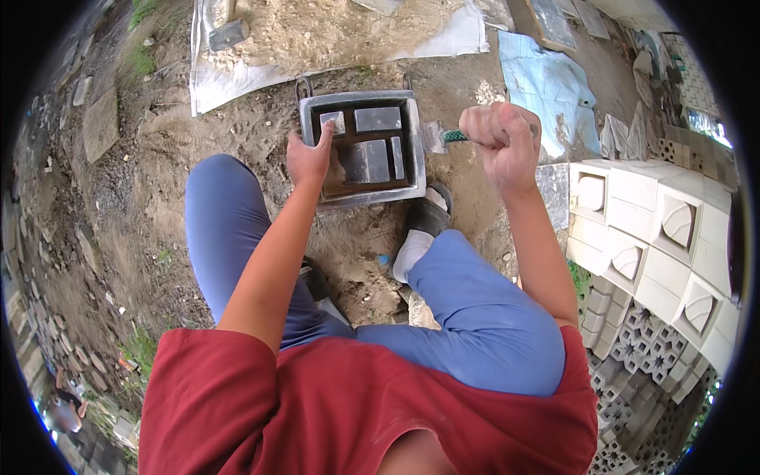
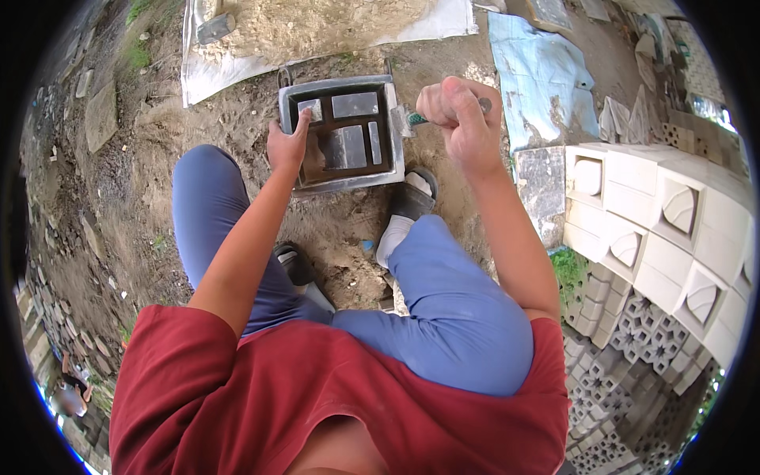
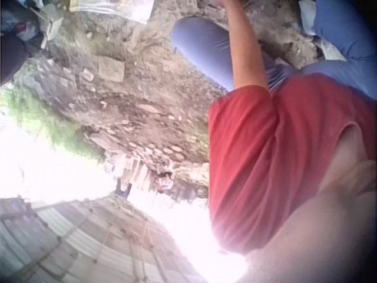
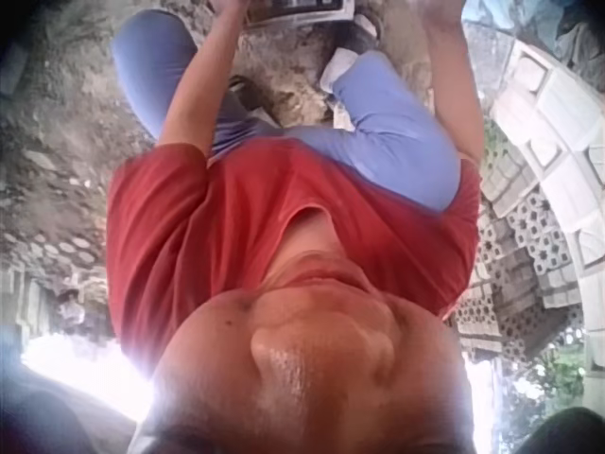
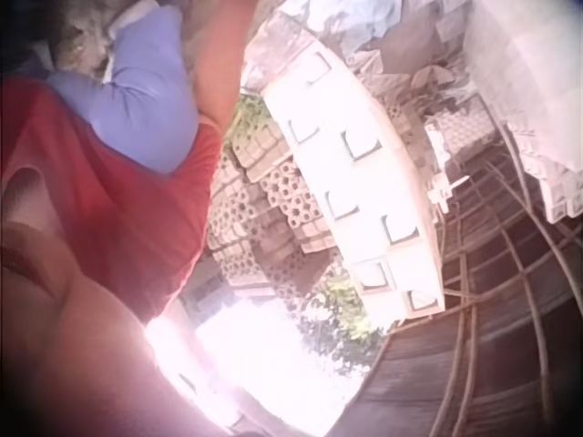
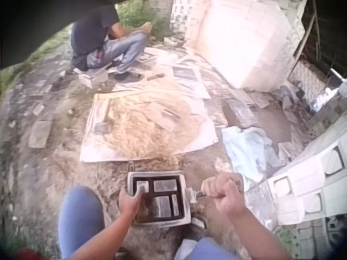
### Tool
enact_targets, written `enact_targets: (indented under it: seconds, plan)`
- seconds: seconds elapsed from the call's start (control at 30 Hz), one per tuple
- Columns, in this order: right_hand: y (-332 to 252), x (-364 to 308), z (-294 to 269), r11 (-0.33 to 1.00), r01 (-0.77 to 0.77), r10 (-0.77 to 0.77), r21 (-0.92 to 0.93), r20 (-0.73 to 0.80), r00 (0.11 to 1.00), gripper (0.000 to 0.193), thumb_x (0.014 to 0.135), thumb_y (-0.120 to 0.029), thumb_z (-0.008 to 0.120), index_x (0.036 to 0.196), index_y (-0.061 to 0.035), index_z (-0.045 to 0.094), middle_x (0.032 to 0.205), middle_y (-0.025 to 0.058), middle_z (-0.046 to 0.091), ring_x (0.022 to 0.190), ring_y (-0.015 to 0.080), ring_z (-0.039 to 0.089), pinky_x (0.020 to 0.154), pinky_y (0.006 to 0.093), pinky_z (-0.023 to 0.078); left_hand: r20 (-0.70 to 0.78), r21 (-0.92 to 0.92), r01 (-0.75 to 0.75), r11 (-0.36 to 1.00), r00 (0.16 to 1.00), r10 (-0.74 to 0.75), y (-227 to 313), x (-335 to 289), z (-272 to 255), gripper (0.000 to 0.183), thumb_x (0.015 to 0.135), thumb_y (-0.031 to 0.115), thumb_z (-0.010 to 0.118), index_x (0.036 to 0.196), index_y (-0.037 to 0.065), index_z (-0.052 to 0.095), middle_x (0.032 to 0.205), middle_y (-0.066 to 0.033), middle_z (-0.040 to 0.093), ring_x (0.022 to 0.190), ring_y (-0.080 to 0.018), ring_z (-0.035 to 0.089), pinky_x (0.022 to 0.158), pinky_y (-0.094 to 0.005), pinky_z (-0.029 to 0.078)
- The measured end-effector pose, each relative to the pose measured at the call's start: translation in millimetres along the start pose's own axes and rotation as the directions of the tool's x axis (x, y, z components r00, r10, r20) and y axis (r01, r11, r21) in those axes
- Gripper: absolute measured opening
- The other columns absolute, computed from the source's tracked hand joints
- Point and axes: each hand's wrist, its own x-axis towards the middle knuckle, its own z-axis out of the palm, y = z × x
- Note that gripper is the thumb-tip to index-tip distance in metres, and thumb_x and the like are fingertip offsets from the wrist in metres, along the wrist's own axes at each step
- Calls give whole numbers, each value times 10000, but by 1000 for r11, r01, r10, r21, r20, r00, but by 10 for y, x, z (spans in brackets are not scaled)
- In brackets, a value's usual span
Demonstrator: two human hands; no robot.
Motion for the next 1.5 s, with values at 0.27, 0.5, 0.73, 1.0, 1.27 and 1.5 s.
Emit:
enact_targets:
  seconds: [0.27, 0.5, 0.73, 1.0, 1.27, 1.5]
  plan:
    - [-357, -294, -107, 999, 19, -24, -46, -116, 993, 540, 1107, -335, 448, 642, -132, 263, 564, -6, 217, 549, 164, 200, 607, 372, 264, -305, 566, -587, 579, 504, 808, -149, -180, 292, 841, 966, 619, 620, 1544, 45, 411, 1647, -246, 344, 1534, -423, 331, 1254, -557, 248]
    - [-760, -519, -424, 998, -16, 1, -61, -237, 971, 489, 1085, -296, 434, 663, -142, 240, 599, 8, 213, 614, 187, 222, 696, 365, 304, -188, 624, -588, 514, 526, 830, -167, -85, 241, 687, 1035, 501, 547, 1571, 87, 431, 1719, -171, 274, 1604, -331, 236, 1279, -590, 170]
    - [-239, -948, -814, 972, -129, 231, 198, -680, 696, 419, 1042, -198, 465, 667, -151, 284, 642, 15, 294, 657, 191, 322, 738, 371, 366, -68, 653, -646, 396, 470, 880, -261, -184, 219, 660, 1051, 438, 541, 1567, 42, 431, 1700, -206, 310, 1597, -368, 242, 1281, -593, 155]
    - [895, -1020, -896, 847, 253, 382, 467, -866, 321, 381, 1012, -213, 486, 672, -161, 322, 642, 18, 338, 671, 208, 397, 802, 431, 410, -50, 663, -624, 414, 514, 856, -142, -178, 273, 623, 1072, 391, 502, 1566, 21, 419, 1706, -190, 309, 1598, -368, 239, 1296, -540, 150]
    - [1203, -664, -956, 581, 466, 466, 667, -742, 481, 322, 952, -199, 480, 678, -155, 316, 671, 21, 323, 660, 216, 351, 805, 455, 409, -321, 423, -665, 615, 525, 788, -191, -41, 183, 572, 1110, 334, 404, 1555, -25, 409, 1680, -264, 313, 1577, -439, 253, 1281, -541, 177]
    - [1802, 87, -751, 423, 229, 379, 877, -401, 834, 309, 912, -225, 527, 680, -161, 333, 651, 3, 311, 642, 191, 352, 805, 398, 384, -289, 357, -713, 604, 530, 797, -133, -18, 161, 688, 1116, 428, 318, 1621, -38, 309, 1706, -261, 262, 1594, -438, 214, 1289, -520, 172]
